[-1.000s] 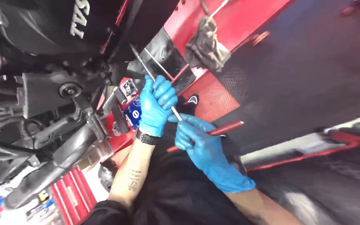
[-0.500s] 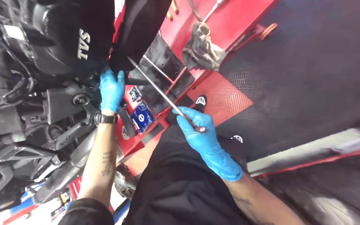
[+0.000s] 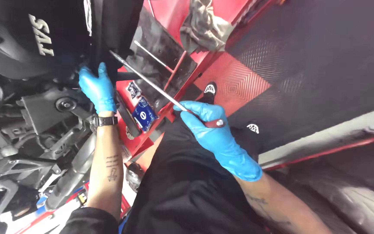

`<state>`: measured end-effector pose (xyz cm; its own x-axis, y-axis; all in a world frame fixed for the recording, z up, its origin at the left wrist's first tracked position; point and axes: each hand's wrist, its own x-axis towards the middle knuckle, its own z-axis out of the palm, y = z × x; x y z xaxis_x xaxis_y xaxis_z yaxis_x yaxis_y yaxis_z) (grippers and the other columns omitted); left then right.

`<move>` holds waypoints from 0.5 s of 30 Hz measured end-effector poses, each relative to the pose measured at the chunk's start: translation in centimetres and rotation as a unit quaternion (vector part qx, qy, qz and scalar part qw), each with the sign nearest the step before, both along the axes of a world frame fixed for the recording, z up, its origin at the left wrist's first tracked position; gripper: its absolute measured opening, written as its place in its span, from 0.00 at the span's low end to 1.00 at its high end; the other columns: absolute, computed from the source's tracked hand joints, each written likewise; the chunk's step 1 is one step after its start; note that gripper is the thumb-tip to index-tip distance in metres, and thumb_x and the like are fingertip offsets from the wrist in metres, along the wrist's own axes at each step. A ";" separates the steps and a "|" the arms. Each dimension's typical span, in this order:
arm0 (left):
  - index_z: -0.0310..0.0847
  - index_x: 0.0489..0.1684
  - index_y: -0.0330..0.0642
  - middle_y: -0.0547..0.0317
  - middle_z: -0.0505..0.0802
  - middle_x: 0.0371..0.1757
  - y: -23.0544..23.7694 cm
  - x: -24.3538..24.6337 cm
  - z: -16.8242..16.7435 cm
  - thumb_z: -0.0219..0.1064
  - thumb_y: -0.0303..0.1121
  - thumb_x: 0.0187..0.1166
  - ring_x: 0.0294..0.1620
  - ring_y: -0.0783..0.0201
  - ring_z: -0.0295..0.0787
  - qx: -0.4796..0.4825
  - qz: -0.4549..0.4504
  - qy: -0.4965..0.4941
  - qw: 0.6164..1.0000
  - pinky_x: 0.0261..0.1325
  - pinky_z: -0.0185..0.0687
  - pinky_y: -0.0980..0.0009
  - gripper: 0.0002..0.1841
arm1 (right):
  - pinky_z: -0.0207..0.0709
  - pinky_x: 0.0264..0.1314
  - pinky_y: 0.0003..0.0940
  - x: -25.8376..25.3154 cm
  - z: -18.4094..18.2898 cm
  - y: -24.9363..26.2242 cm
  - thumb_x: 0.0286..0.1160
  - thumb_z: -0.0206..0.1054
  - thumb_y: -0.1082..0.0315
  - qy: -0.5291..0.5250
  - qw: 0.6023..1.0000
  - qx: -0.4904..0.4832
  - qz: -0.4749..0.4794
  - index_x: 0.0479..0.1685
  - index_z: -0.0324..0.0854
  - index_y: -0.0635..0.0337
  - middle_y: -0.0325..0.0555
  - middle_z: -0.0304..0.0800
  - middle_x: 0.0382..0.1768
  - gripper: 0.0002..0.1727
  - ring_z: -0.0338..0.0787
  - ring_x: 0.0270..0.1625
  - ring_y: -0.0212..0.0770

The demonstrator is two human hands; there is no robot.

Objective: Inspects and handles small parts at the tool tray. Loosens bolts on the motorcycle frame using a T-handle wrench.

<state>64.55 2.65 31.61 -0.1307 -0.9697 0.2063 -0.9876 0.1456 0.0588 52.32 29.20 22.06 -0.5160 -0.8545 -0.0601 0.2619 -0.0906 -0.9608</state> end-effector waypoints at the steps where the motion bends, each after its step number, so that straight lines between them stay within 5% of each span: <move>1: 0.79 0.74 0.38 0.43 0.89 0.68 0.2 -0.1 0.1 0.66 0.52 0.82 0.74 0.50 0.83 0.003 0.004 -0.004 1.000 0.80 0.71 0.50 0.30 | 0.77 0.34 0.12 -0.3 -0.2 -0.2 0.77 0.63 0.74 0.004 1.000 -0.005 0.001 0.49 0.91 0.63 0.35 0.91 0.31 0.11 0.82 0.29 0.15; 7: 0.76 0.75 0.38 0.40 0.87 0.69 1.2 0.0 0.1 0.62 0.54 0.83 0.75 0.43 0.81 -0.017 0.014 -0.027 0.999 0.78 0.71 0.43 0.31 | 0.74 0.28 0.11 -2.1 -0.9 0.0 0.77 0.63 0.76 -0.036 0.999 -0.015 0.036 0.47 0.91 0.61 0.32 0.90 0.29 0.11 0.79 0.25 0.15; 15: 0.78 0.74 0.41 0.44 0.89 0.68 1.1 -0.1 -0.1 0.64 0.54 0.81 0.73 0.48 0.83 -0.035 0.039 -0.030 0.998 0.75 0.74 0.45 0.30 | 0.71 0.23 0.11 -3.4 -2.7 -0.6 0.76 0.64 0.77 -0.044 0.997 -0.036 0.044 0.48 0.92 0.63 0.32 0.88 0.26 0.11 0.75 0.21 0.16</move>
<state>64.44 3.79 31.50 -0.0696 -0.9610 0.2678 -0.9975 0.0699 -0.0084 48.95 28.65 19.34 -0.4340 -0.9001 -0.0390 0.3540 -0.1306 -0.9261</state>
